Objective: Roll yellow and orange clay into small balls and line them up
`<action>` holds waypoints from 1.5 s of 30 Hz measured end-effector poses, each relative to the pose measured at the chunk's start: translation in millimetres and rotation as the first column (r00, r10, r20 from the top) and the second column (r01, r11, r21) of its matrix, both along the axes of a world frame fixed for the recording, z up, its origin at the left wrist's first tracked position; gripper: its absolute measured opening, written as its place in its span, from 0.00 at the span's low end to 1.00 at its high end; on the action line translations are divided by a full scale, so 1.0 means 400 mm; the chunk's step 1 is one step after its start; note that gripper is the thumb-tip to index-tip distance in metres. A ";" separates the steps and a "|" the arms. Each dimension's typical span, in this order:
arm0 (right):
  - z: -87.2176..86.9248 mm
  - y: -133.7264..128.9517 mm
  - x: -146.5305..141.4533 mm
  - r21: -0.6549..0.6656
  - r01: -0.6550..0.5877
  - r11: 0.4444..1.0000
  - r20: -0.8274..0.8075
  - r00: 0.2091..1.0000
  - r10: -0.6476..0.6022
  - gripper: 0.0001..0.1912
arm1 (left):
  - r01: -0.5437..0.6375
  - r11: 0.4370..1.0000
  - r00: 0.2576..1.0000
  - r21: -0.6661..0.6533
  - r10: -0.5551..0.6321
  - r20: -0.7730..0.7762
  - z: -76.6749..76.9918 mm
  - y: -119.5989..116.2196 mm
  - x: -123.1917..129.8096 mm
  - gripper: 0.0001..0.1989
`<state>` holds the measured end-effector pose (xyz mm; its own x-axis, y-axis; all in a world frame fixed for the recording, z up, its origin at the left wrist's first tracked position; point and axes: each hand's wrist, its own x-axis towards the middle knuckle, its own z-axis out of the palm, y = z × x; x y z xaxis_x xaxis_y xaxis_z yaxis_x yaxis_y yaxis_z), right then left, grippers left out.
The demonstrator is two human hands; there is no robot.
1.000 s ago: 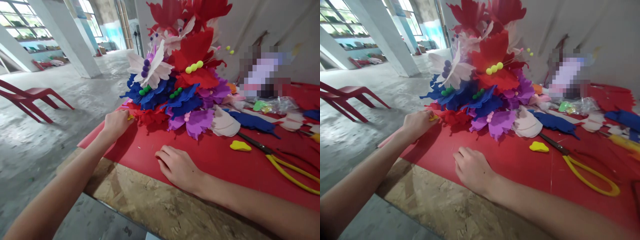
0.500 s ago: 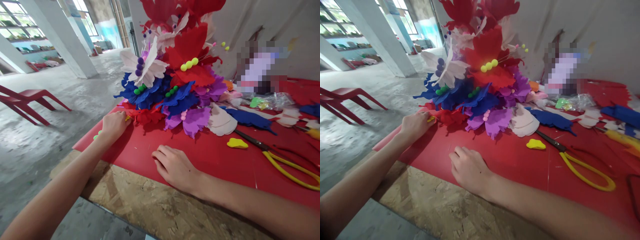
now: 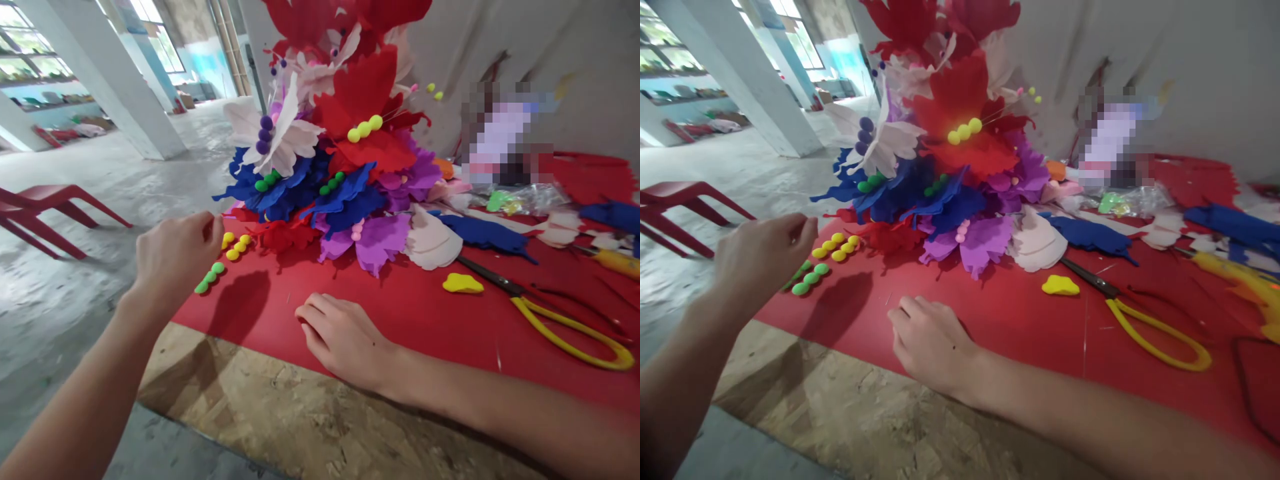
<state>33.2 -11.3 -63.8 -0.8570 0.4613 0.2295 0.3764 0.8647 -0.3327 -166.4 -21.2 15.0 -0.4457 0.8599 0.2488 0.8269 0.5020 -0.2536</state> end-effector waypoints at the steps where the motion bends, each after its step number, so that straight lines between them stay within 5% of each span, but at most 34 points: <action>1: 0.007 -0.003 0.011 -0.004 -0.001 1.000 -0.004 1.000 0.001 0.10 | 0.014 1.000 1.000 0.001 -0.014 0.008 -0.005 -0.005 0.019 0.20; 3: 0.024 -0.006 0.043 0.003 0.003 1.000 -0.032 0.999 -0.003 0.11 | 0.105 0.994 0.994 0.008 -0.105 0.022 -0.023 -0.015 0.067 0.19; 5: 0.041 0.000 0.087 0.035 0.027 0.999 -0.078 0.997 -0.024 0.11 | 0.315 0.949 0.948 0.008 -0.315 0.047 -0.043 -0.022 0.122 0.19; 9: 0.066 0.061 0.208 0.127 0.186 0.974 -0.093 0.980 -0.175 0.11 | 0.769 0.638 0.625 0.023 -0.760 0.181 -0.073 -0.024 0.236 0.19; 12: 0.068 0.123 0.311 0.272 0.338 0.901 0.099 0.921 -0.376 0.11 | 0.902 0.431 0.407 0.001 -0.852 0.329 -0.081 -0.021 0.316 0.17; 16: 0.048 0.164 0.405 0.291 0.332 0.897 0.219 0.890 -0.400 0.13 | 0.957 0.284 0.281 -0.067 -0.836 0.472 -0.080 -0.012 0.400 0.14; 21: 0.023 0.184 0.425 0.264 0.360 0.895 0.226 0.879 -0.421 0.12 | 0.962 0.260 0.266 -0.081 -0.835 0.482 -0.083 0.027 0.452 0.13; 27: 0.065 0.157 0.423 0.222 0.387 0.895 0.149 0.894 -0.423 0.11 | 0.911 0.406 0.333 0.071 -0.826 0.455 -0.084 0.090 0.450 0.16; 29: 0.084 0.122 0.418 0.189 0.350 0.918 0.099 0.923 -0.372 0.12 | 0.905 0.414 0.318 0.102 -0.814 0.486 -0.076 0.100 0.453 0.21; 37: 0.102 0.056 0.409 0.151 0.250 0.957 0.073 0.962 -0.263 0.11 | 0.962 0.266 0.265 -0.064 -0.844 0.466 -0.069 0.089 0.479 0.14; 42: 0.119 0.068 0.438 -0.081 0.177 0.981 0.093 0.981 -0.170 0.11 | 0.992 0.110 0.124 -0.058 -0.900 0.418 -0.086 0.075 0.443 0.08; 45: 0.123 0.067 0.445 -0.234 0.234 0.944 0.101 0.971 -0.216 0.10 | 0.990 0.137 0.138 -0.035 -0.889 0.437 -0.092 0.067 0.416 0.08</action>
<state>211.2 15.6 -14.4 -0.7348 0.6777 0.0273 0.5825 0.6512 -0.4865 -0.1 5.6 -21.8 0.7824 0.6228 -0.0016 0.6187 -0.7770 0.1161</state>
